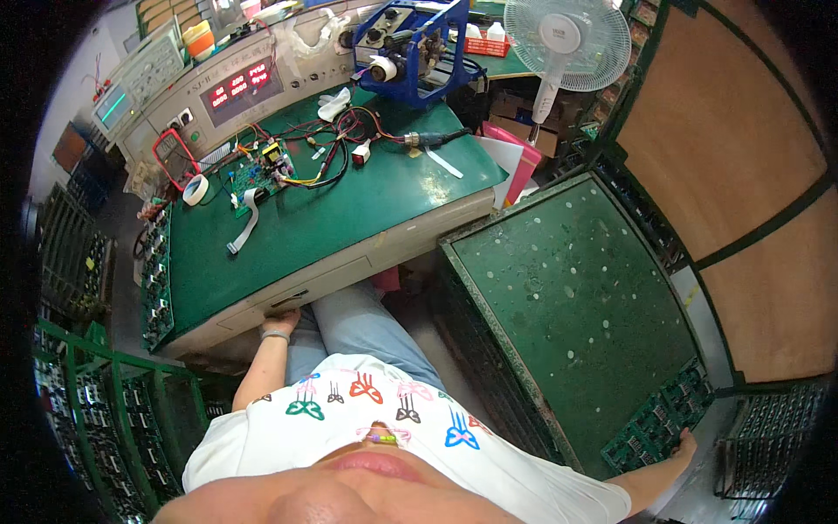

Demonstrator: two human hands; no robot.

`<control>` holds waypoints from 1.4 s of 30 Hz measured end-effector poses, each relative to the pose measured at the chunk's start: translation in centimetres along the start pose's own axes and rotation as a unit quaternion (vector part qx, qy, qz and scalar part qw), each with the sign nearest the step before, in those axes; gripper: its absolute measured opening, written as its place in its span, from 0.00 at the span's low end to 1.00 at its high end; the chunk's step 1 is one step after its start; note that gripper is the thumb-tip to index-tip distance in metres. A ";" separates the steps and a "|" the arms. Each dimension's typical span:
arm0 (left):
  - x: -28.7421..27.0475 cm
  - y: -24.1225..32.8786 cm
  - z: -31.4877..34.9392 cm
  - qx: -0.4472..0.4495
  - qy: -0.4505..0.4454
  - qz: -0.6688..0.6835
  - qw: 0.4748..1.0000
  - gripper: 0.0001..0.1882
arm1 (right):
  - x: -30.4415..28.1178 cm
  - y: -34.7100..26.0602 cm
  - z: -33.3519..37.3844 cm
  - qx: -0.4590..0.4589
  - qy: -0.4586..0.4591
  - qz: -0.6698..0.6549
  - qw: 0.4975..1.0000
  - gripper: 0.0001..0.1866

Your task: Test the functionality and display of circuit board components at a workstation.

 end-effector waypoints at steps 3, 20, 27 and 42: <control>-1.2 0.1 -1.6 -0.001 -0.031 -0.009 0.999 0.27 | 0.1 -1.5 1.7 -0.008 0.006 -0.007 1.000 0.08; 2.3 -3.2 3.0 -0.051 -0.038 0.072 0.995 0.29 | 6.4 -24.1 15.9 -0.202 -0.068 -0.036 0.976 0.09; 1.5 -3.6 3.5 -0.053 -0.061 0.077 0.994 0.28 | 22.3 -38.6 40.9 -0.420 -0.302 0.133 0.845 0.06; 11.7 -6.2 17.2 -0.354 -0.309 -0.195 0.861 0.26 | 52.7 -31.9 92.9 -0.532 -0.617 0.315 0.487 0.05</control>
Point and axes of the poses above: each hand's wrist, its own z-axis away from the middle knuckle, its own x-axis out of the palm, y = z × x, the point moved 10 cm from there along -z, towards the middle knuckle, and after that the axes turned 11 degrees about -y, right-handed, at the moved point
